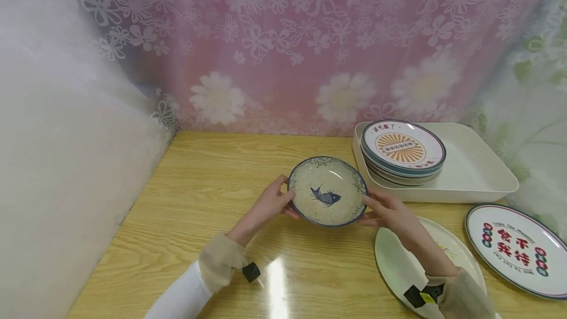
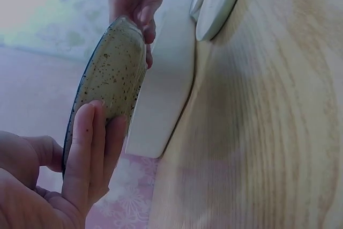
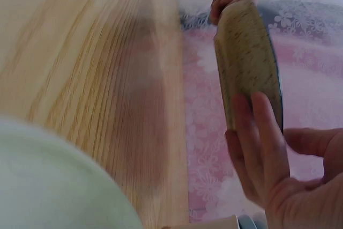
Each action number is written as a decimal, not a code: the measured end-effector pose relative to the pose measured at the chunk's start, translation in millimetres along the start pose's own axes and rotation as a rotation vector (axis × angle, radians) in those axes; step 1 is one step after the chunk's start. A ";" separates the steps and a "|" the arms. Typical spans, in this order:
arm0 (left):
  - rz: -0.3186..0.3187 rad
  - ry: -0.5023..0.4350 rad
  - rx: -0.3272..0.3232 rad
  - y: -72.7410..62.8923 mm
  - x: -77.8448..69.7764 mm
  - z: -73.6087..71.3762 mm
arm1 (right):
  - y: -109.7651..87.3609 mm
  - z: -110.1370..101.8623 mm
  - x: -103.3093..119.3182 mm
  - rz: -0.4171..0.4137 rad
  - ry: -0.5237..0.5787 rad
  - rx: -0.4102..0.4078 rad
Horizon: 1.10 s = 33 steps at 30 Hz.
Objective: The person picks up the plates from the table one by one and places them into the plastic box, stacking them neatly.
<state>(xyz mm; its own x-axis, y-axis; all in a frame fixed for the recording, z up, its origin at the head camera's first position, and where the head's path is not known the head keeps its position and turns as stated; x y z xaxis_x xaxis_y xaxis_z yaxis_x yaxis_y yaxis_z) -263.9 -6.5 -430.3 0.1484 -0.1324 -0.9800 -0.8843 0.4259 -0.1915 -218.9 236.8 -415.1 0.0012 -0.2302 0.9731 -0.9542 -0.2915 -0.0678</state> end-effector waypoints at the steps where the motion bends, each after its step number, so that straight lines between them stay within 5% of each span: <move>1: 0.000 0.006 0.002 -1.3 0.2 1.7 | 0.0 1.7 -0.8 0.005 0.015 0.002; 9: -0.021 0.018 -0.010 -9.7 7.2 8.5 | -6.7 8.3 -9.8 0.073 0.090 -0.013; 18: -0.014 0.030 0.017 -16.0 10.3 13.1 | -13.0 8.3 -10.9 0.059 0.091 -0.044; 25: 0.028 -0.006 0.104 -18.5 -1.4 23.0 | -15.1 -5.0 -3.0 0.036 0.104 -0.058; 33: 0.082 -0.067 0.063 -16.5 -14.4 19.5 | -10.1 -27.3 15.3 -0.002 0.150 -0.087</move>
<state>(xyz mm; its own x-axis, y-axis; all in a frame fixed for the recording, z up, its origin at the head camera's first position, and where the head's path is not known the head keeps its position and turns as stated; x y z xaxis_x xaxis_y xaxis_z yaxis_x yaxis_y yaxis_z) -242.8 5.8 -414.1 0.1080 -0.0354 -0.9935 -0.8653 0.4888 -0.1115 -217.4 261.5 -393.5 -0.0352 -0.0863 0.9957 -0.9766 -0.2087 -0.0526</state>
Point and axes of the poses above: each hand's wrist, its own y-axis towards the middle knuckle, its own z-axis out of the palm, x = y × z, the point moved 9 cm from there along y, towards the middle knuckle, and after that the axes turned 4 degrees about -z, right-handed, at the moved point
